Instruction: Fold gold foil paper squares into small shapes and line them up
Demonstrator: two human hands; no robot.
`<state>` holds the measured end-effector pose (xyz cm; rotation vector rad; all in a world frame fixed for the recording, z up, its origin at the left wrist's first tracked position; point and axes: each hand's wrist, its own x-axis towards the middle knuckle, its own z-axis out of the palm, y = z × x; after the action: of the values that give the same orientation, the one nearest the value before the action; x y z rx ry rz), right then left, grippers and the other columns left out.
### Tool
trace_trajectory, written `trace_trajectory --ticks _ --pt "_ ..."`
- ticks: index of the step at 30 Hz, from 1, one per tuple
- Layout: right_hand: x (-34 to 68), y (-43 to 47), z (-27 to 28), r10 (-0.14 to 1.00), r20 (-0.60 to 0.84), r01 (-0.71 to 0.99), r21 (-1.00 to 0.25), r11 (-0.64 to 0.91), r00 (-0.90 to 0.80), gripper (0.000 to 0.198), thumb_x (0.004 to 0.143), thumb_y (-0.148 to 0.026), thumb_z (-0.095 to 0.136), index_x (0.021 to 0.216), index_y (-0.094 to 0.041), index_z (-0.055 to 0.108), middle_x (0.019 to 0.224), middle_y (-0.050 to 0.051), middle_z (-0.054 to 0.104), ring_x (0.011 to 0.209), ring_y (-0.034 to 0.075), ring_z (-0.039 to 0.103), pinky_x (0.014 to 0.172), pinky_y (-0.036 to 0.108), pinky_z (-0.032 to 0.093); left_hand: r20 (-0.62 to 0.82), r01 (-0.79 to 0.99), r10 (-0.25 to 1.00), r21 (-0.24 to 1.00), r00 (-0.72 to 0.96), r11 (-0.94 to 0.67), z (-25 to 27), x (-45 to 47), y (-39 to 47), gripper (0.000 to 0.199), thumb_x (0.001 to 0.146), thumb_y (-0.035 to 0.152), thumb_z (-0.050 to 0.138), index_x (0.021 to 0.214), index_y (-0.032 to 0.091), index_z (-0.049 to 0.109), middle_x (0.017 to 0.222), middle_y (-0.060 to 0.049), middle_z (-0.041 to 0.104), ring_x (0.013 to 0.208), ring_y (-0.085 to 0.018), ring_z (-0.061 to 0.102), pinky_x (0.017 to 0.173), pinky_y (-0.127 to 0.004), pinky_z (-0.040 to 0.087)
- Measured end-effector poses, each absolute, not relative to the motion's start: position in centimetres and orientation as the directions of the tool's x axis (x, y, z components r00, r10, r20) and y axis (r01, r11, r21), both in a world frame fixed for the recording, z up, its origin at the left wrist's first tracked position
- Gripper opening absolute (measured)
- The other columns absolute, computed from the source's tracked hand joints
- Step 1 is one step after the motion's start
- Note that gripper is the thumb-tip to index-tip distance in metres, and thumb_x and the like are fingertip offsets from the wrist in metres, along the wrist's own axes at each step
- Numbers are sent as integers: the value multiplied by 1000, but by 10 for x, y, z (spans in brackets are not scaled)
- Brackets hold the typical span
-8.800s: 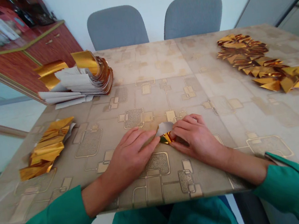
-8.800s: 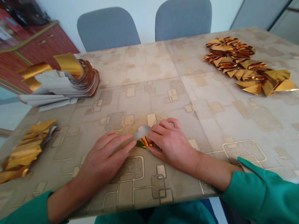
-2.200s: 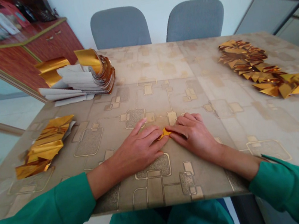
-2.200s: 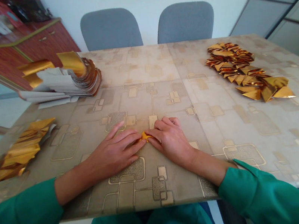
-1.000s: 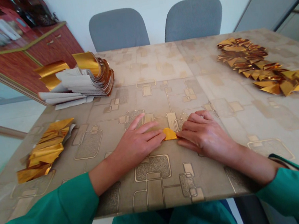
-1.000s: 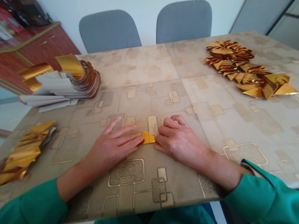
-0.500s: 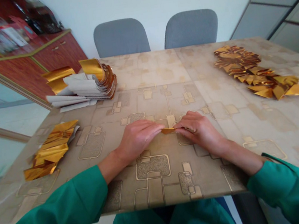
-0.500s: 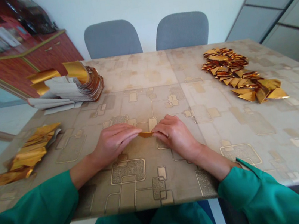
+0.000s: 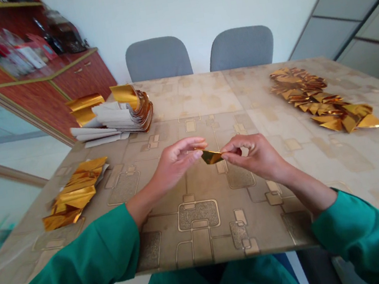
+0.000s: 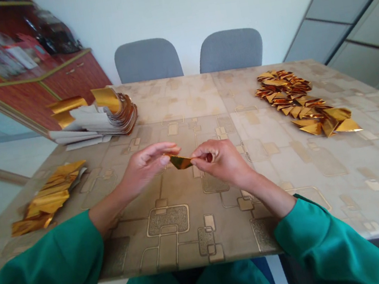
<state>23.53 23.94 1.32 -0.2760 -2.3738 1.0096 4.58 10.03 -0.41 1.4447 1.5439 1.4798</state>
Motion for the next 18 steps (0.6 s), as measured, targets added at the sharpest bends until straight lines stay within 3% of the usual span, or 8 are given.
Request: trace_trajectory --ticks 2,6,13,18 --pt "233 237 8 391 412 -16 -704 710 -823 10 84 -23 65 77 -19 72 68 0 68 61 10 56 59 24 42 187 255 946 960 -263 -119 -8 53 104 29 82 35 70 103 15 70 97 -8 76 83 -16 71 73 -26 54" --pt "234 230 -1 352 395 3 -661 750 -849 11 83 -19 62 75 -20 69 68 -1 67 65 11 57 65 27 43 126 309 942 951 -310 -26 -17 66 106 19 81 32 68 79 14 71 71 -2 71 61 -12 62 59 -21 47" --pt "233 222 -5 360 330 25 -706 708 -873 12 89 -24 66 77 -21 67 69 -2 66 68 12 55 69 27 40 258 401 911 909 -323 -115 -18 77 97 15 84 24 66 74 15 73 70 -2 71 63 -12 62 61 -21 46" --pt "237 231 -9 350 337 -14 -737 676 -874 13 90 -25 68 77 -21 69 69 -3 66 69 11 56 68 26 39 210 443 953 891 -220 -94 -21 66 95 18 90 27 62 87 16 77 80 -3 76 71 -14 67 65 -22 48"
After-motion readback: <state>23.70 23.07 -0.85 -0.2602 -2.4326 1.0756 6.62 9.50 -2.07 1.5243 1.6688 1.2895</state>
